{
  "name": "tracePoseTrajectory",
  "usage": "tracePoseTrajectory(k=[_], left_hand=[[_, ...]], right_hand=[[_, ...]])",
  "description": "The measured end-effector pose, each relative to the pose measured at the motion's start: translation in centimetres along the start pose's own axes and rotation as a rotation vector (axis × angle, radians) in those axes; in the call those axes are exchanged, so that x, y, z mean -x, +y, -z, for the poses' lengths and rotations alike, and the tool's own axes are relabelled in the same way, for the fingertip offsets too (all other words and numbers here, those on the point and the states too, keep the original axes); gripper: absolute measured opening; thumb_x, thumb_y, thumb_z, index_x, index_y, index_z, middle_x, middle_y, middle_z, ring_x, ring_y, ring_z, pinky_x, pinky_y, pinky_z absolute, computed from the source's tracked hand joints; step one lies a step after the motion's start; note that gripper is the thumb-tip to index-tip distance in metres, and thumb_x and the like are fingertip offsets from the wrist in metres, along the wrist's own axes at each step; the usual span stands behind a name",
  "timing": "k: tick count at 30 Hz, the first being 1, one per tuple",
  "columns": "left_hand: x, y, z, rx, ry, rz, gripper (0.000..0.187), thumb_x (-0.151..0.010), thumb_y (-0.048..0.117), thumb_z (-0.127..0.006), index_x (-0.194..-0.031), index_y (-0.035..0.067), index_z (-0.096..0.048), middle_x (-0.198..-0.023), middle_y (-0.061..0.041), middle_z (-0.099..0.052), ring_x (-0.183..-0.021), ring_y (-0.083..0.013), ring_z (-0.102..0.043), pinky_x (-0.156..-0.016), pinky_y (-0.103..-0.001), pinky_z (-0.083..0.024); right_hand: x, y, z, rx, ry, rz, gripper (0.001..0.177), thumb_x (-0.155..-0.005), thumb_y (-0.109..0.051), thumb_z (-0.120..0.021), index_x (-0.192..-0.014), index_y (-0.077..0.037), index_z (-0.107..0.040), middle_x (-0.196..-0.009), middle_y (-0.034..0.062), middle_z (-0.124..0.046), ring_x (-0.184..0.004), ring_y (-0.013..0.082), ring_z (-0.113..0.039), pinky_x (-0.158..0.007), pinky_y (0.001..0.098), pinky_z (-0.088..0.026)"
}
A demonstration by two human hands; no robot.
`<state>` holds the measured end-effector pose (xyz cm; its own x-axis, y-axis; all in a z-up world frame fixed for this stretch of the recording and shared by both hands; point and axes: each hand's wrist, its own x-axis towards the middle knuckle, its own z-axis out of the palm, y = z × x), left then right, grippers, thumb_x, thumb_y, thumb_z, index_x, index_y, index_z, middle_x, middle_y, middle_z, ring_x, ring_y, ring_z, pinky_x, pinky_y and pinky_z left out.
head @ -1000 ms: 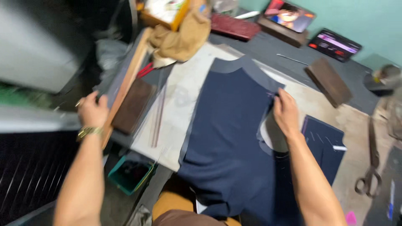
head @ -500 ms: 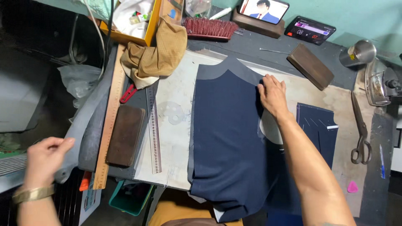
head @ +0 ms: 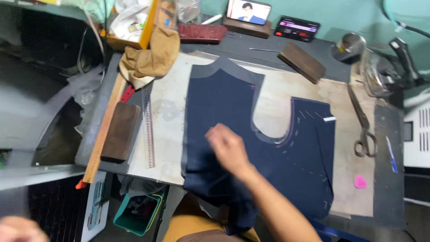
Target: The person marks a blue fabric garment with pink chalk using straight and curved rulers to define sewing lines.
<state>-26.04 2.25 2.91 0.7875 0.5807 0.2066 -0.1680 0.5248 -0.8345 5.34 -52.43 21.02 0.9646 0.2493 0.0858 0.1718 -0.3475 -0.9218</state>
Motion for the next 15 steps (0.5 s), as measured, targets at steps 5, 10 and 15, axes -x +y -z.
tracePoseTrajectory(k=[5, 10, 15], left_hand=[[7.0, -25.8, 19.7, -1.802, 0.631, 0.774, 0.015, -0.082, 0.011, -0.074, -0.084, 0.008, -0.059, -0.087, -0.008, -0.057, -0.080, -0.0240, -0.054, -0.070, -0.037, -0.043], [15.7, -39.3, 26.1, -2.315, 0.293, 0.423, 0.016, -0.095, 0.012, -0.069, -0.082, 0.002, -0.069, -0.087, -0.012, -0.069, -0.083, -0.0203, -0.064, -0.080, -0.032, -0.052], [10.6, -40.9, 31.5, -2.350, 0.532, 0.683, 0.035, -0.104, 0.013, -0.052, -0.135, -0.003, -0.054, -0.085, -0.020, -0.069, -0.062, -0.0245, -0.066, -0.049, -0.031, -0.053]], right_hand=[[13.0, -2.2, -0.4, -0.413, -0.714, -0.364, 0.043, -0.098, -0.031, -0.064, -0.132, -0.006, -0.056, -0.105, -0.0009, -0.072, -0.093, 0.0075, -0.065, -0.087, 0.0236, -0.051], [18.7, -1.4, 5.2, -0.458, -0.680, -0.364, 0.021, -0.109, -0.023, -0.055, -0.096, -0.008, -0.064, -0.085, 0.0044, -0.074, -0.072, 0.0098, -0.068, -0.071, 0.0265, -0.060], [24.4, 3.8, 8.4, -0.562, -0.580, -0.608, 0.024, -0.106, -0.019, -0.056, -0.092, -0.001, -0.064, -0.086, 0.0126, -0.077, -0.065, 0.0146, -0.071, -0.061, 0.0256, -0.061]])
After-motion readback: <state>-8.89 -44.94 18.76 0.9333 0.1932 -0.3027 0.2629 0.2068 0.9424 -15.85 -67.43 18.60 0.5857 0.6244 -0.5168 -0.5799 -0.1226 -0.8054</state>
